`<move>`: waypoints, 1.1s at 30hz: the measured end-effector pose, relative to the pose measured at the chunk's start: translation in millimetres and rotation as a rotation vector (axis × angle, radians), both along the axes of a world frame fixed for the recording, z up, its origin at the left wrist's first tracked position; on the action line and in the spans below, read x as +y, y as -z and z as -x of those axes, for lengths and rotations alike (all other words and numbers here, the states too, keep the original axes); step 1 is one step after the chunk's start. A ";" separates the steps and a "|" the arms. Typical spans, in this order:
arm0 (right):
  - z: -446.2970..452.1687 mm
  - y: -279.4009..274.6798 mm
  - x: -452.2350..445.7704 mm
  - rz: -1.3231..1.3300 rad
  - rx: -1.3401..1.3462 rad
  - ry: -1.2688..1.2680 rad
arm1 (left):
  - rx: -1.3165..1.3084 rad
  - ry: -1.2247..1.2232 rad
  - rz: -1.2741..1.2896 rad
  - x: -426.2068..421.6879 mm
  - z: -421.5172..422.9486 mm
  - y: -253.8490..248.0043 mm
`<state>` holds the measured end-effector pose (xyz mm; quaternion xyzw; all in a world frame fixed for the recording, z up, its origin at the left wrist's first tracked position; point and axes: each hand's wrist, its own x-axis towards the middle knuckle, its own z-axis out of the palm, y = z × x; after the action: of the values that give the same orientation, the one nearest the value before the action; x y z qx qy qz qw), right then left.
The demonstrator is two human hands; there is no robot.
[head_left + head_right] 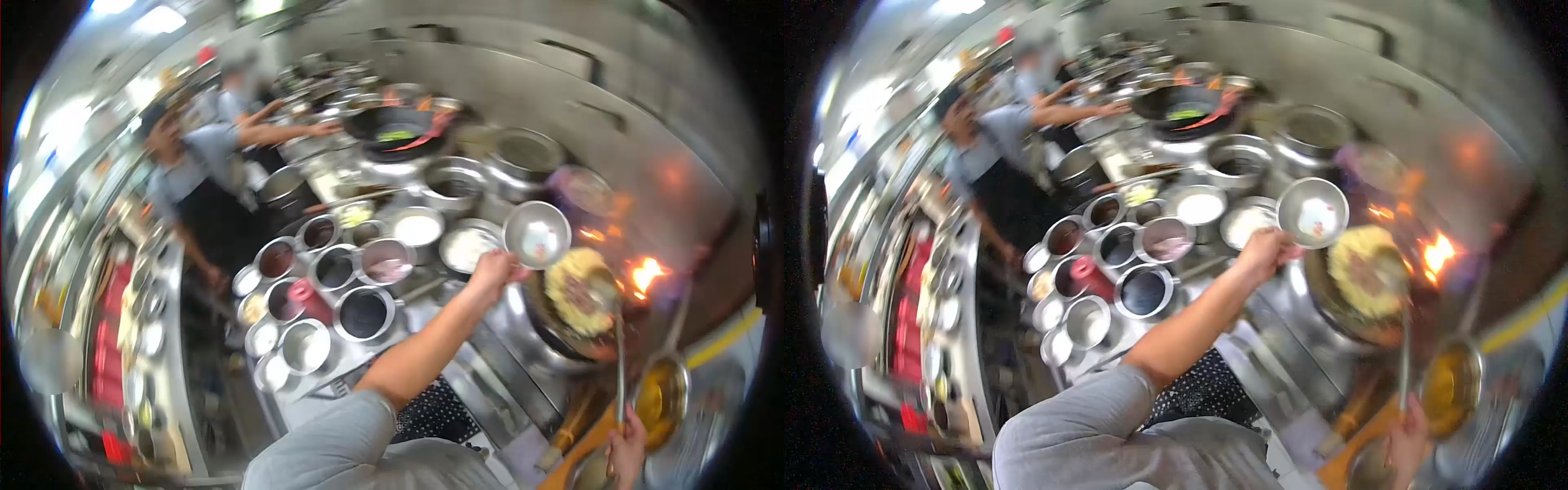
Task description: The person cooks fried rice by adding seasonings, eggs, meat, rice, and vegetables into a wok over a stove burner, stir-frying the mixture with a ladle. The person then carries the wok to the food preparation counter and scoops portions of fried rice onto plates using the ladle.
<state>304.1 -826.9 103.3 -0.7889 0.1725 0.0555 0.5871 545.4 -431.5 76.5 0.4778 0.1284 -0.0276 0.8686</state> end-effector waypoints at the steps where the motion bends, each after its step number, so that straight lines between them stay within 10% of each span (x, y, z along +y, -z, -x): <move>1: -10.8 15.3 -0.6 0.003 -0.012 -0.079 | 0.003 -0.043 0.132 24.3 21.5 -6.3; 10: -75.8 48.7 3.6 -0.139 -0.044 -0.280 | 0.093 -1.154 -0.251 344.8 389.5 35.1; 12: -41.5 -49.8 47.2 0.291 0.372 -0.409 | 0.244 -1.438 -0.242 380.7 499.8 74.9; 16: -86.7 59.3 -42.2 0.008 -0.105 -0.130 | 0.458 -1.781 -0.159 410.3 657.5 115.1; 26: -45.0 -13.2 55.7 -0.019 -0.019 -0.082 | 0.202 -1.669 0.052 584.6 789.6 200.8; 30: -40.0 -10.7 64.9 0.022 -0.125 -0.174 | 0.122 -1.435 -0.286 477.4 655.0 85.1; 33: -52.1 -15.4 95.4 0.146 -0.075 -0.222 | 0.007 -0.788 -0.653 322.5 520.7 44.1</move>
<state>356.3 -731.5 118.6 -0.8453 0.0656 0.0778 0.5245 24.7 -109.0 32.3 0.6394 0.3035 0.3420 0.6182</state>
